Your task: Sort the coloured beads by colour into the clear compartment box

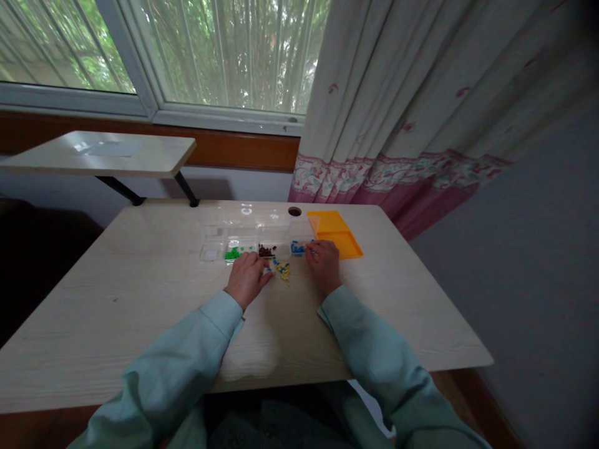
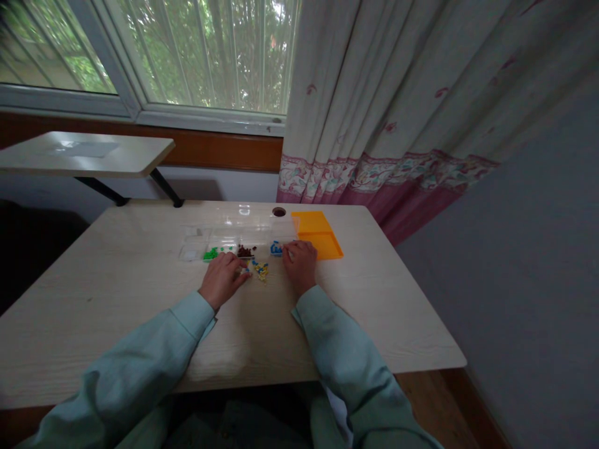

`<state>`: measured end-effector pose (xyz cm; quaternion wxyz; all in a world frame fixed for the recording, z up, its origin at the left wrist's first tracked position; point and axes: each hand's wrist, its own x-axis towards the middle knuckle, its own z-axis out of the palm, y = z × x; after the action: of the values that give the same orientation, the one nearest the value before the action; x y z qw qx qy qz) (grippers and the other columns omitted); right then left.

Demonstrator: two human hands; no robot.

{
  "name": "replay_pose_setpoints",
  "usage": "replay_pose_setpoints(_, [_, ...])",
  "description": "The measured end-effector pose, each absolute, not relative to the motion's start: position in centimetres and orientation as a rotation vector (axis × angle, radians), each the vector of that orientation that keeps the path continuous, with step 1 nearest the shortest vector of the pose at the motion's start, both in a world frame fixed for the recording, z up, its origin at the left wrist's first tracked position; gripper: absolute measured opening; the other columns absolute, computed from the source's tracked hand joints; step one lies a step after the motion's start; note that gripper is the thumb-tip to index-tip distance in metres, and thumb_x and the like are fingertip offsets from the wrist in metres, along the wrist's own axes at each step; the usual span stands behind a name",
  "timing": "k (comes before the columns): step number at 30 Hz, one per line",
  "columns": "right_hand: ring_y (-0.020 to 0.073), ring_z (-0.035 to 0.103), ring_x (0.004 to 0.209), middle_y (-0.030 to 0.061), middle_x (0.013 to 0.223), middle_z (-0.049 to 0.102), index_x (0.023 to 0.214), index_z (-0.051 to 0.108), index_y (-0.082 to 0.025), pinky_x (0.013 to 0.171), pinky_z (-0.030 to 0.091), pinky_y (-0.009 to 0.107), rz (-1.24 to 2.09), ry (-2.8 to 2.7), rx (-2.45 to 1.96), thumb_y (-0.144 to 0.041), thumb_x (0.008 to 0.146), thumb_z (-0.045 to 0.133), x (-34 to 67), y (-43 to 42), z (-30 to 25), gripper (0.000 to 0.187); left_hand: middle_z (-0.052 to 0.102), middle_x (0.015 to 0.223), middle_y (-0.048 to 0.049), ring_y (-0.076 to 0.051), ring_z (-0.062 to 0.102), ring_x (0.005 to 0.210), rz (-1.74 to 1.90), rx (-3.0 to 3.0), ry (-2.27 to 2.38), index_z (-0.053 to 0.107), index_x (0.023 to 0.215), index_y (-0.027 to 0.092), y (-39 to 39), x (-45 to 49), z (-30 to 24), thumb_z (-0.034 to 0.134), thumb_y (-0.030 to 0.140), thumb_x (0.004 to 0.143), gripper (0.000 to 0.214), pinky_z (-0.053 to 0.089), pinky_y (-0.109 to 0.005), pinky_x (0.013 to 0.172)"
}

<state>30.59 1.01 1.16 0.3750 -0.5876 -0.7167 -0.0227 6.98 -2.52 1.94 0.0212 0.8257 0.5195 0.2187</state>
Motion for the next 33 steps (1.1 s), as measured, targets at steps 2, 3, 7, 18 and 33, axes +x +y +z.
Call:
replay_pose_setpoints(2, [0.0201, 0.054, 0.089, 0.0059, 0.088, 0.067, 0.086, 0.071, -0.019, 0.084, 0.039, 0.036, -0.061, -1.834, -1.495, -0.031, 0.087, 0.055, 30.6, 1.0, 1.2, 0.020, 0.055, 0.091, -0.0074, -0.025, 0.049, 0.091, 0.681, 2.567, 1.604, 0.063, 0.093, 0.020, -2.4, 7.0, 1.8, 0.060, 0.035, 0.082, 0.018, 0.040, -0.039, 0.079])
replay_pose_setpoints(3, [0.0202, 0.054, 0.089, 0.0060, 0.088, 0.067, 0.086, 0.071, -0.019, 0.084, 0.039, 0.036, -0.063, -1.833, -1.491, -0.031, 0.087, 0.055, 30.5, 1.0, 1.2, 0.021, 0.055, 0.091, -0.0074, -0.024, 0.049, 0.091, 0.686, 2.570, 1.598, 0.063, 0.091, 0.020, -2.4, 7.1, 1.8, 0.059, 0.034, 0.083, 0.016, 0.041, -0.039, 0.079])
replay_pose_setpoints(7, [0.0204, 0.054, 0.089, 0.0060, 0.087, 0.067, 0.086, 0.071, -0.019, 0.083, 0.039, 0.036, -0.060, -1.839, -1.484, -0.031, 0.088, 0.054, 30.5, 1.0, 1.3, 0.021, 0.055, 0.090, -0.0073, -0.024, 0.049, 0.090, 0.711, 2.574, 1.574, 0.062, 0.090, 0.020, -2.4, 7.1, 1.6, 0.057, 0.030, 0.084, 0.012, 0.041, -0.038, 0.079])
replay_pose_setpoints(18, [0.0193, 0.053, 0.087, 0.0050, 0.086, 0.066, 0.085, 0.070, -0.019, 0.082, 0.038, 0.034, -0.069, -1.878, -1.461, -0.030, 0.088, 0.054, 30.3, 0.9, 1.2, 0.020, 0.057, 0.091, -0.0086, -0.024, 0.050, 0.092, 0.658, 2.649, 1.578, 0.062, 0.090, 0.018, -2.5, 7.6, 1.8, 0.049, 0.026, 0.089, 0.015, 0.041, -0.038, 0.079])
replay_pose_setpoints(33, [0.0207, 0.053, 0.096, 0.0036, 0.092, 0.066, 0.115, 0.063, -0.029, 0.091, 0.039, 0.039, 0.113, -2.191, -1.003, -0.028, 0.087, 0.055, 26.1, -2.1, 1.9, 0.029, 0.055, 0.088, -0.0069, -0.021, 0.050, 0.090, 1.035, 2.376, 1.394, 0.057, 0.091, 0.018, -2.6, 7.8, 1.9, 0.042, 0.028, 0.093, 0.018, 0.043, -0.035, 0.081])
